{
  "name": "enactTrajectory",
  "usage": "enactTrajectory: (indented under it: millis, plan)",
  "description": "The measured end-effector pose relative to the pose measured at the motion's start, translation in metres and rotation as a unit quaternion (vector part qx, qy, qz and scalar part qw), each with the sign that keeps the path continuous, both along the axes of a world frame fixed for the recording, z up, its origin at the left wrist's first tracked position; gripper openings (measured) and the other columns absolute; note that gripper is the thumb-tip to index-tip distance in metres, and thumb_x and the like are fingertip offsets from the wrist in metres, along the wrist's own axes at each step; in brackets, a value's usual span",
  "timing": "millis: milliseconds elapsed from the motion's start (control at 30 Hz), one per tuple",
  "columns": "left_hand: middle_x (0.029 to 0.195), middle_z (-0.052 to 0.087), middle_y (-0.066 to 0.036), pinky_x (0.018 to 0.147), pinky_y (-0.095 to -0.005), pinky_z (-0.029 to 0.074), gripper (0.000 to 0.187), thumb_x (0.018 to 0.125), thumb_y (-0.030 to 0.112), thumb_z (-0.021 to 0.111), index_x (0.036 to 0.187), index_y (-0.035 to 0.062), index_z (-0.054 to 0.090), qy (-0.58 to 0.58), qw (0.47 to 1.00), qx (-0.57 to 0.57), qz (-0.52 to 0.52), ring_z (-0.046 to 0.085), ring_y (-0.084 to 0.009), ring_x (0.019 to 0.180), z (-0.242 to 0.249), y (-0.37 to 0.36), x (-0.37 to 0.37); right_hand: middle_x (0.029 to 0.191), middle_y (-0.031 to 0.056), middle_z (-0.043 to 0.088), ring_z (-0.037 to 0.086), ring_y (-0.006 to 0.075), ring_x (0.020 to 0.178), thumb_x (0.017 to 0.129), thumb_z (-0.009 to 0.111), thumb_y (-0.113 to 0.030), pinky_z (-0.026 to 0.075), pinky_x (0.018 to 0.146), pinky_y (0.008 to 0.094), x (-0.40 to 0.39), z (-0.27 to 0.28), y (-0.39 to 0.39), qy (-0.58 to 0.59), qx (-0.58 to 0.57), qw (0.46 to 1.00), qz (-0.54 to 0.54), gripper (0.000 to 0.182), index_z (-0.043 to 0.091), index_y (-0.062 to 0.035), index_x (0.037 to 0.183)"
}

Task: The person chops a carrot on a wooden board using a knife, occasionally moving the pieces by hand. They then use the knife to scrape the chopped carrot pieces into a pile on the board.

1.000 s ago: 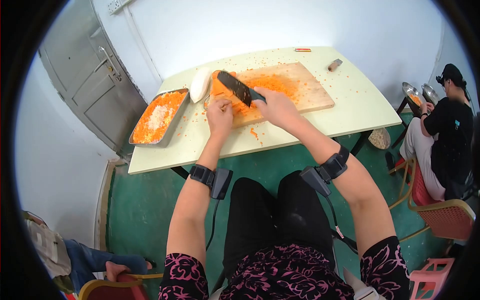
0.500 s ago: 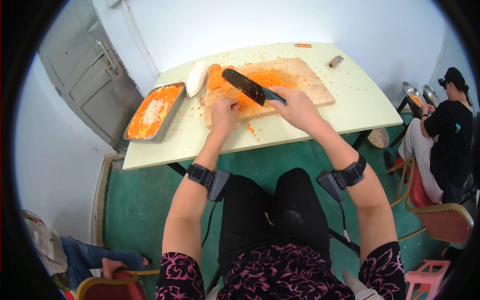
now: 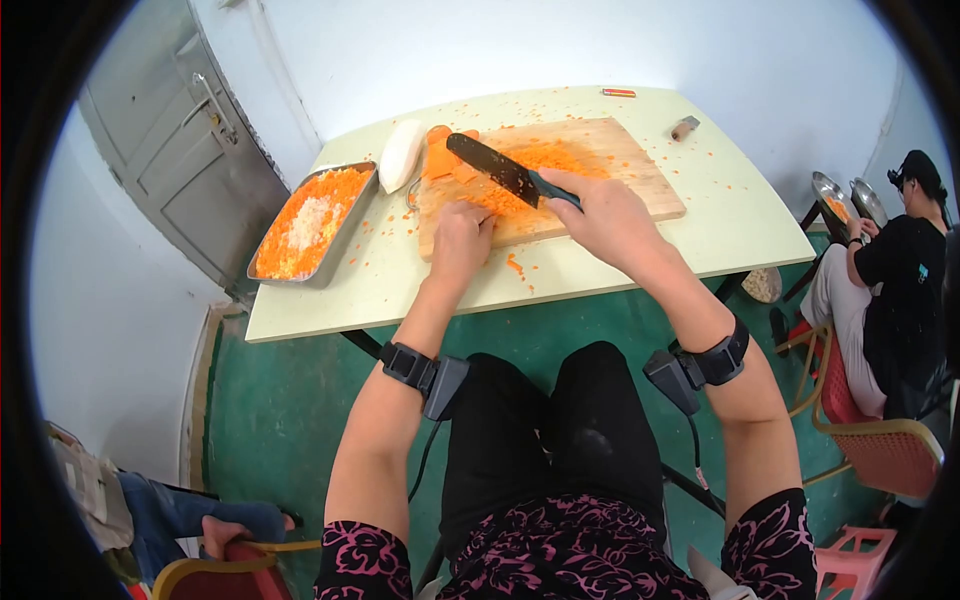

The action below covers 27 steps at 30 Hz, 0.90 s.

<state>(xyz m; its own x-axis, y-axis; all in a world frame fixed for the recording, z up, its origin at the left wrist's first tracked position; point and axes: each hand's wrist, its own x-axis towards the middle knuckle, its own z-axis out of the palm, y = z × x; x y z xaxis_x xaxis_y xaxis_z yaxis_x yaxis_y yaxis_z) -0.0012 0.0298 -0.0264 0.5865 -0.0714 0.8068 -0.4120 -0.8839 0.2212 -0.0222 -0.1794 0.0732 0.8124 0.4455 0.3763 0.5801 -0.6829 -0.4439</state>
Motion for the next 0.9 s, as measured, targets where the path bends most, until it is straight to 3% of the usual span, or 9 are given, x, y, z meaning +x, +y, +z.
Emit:
enactTrajectory:
  millis: [300,367,467,567,767,900]
  plan:
    - [0.078,0.063,-0.016,0.074,-0.0379,0.047,0.007,0.071,0.003,0.065,0.075,-0.0006,0.069,0.087,0.988,-0.118,0.055,0.058,-0.0314,0.079,0.002,-0.003,0.007,0.081,0.0157,0.065,0.062,0.0310,0.077,0.085,0.055,-0.023,0.050,0.070,0.0404,0.005,0.006,-0.010,0.037,-0.039,0.999,-0.003,0.034,0.059,-0.0129,0.117]
    - [0.078,0.062,-0.015,0.074,-0.0379,0.046,0.007,0.071,0.004,0.065,0.075,0.0004,0.069,0.080,0.990,-0.104,0.060,0.058,-0.0311,0.080,0.000,-0.002,0.007,0.082,0.0158,0.065,0.062,0.0311,0.077,0.085,0.056,-0.023,0.050,0.070,0.0404,0.013,-0.011,-0.010,0.001,-0.039,0.999,0.012,0.034,0.060,-0.0126,0.117]
    - [0.079,0.062,-0.014,0.076,-0.0371,0.045,0.007,0.070,0.005,0.066,0.076,0.0018,0.070,0.059,0.993,-0.078,0.071,0.058,-0.0302,0.081,-0.002,-0.001,0.011,0.082,0.0158,0.065,0.062,0.0315,0.079,0.085,0.056,-0.023,0.050,0.071,0.0399,0.004,0.006,-0.009,0.030,-0.072,0.997,-0.006,0.034,0.060,-0.0124,0.117]
    - [0.079,0.062,-0.013,0.078,-0.0361,0.044,0.007,0.070,0.006,0.066,0.076,0.0030,0.070,0.049,0.991,-0.073,0.099,0.057,-0.0292,0.082,-0.003,-0.004,0.009,0.080,0.0185,0.063,0.061,0.0311,0.073,0.084,0.058,-0.022,0.047,0.069,0.0373,0.011,-0.007,-0.009,-0.001,0.002,1.000,0.000,0.034,0.060,-0.0100,0.116]
    - [0.078,0.063,-0.013,0.078,-0.0364,0.043,0.007,0.070,0.006,0.066,0.076,0.0037,0.070,0.040,0.990,-0.085,0.101,0.057,-0.0287,0.080,-0.004,-0.005,0.008,0.079,0.0183,0.063,0.061,0.0296,0.070,0.084,0.057,-0.022,0.047,0.067,0.0365,0.004,0.011,-0.010,0.065,-0.022,0.997,-0.035,0.035,0.059,-0.0098,0.117]
    - [0.078,0.064,-0.013,0.076,-0.0376,0.044,0.006,0.071,0.007,0.067,0.075,0.0035,0.070,0.057,0.990,-0.091,0.092,0.057,-0.0291,0.080,-0.002,-0.004,0.008,0.082,0.0164,0.065,0.062,0.0306,0.077,0.085,0.056,-0.022,0.049,0.071,0.0388,0.013,-0.009,-0.013,0.007,-0.038,0.999,-0.012,0.034,0.060,-0.0120,0.117]
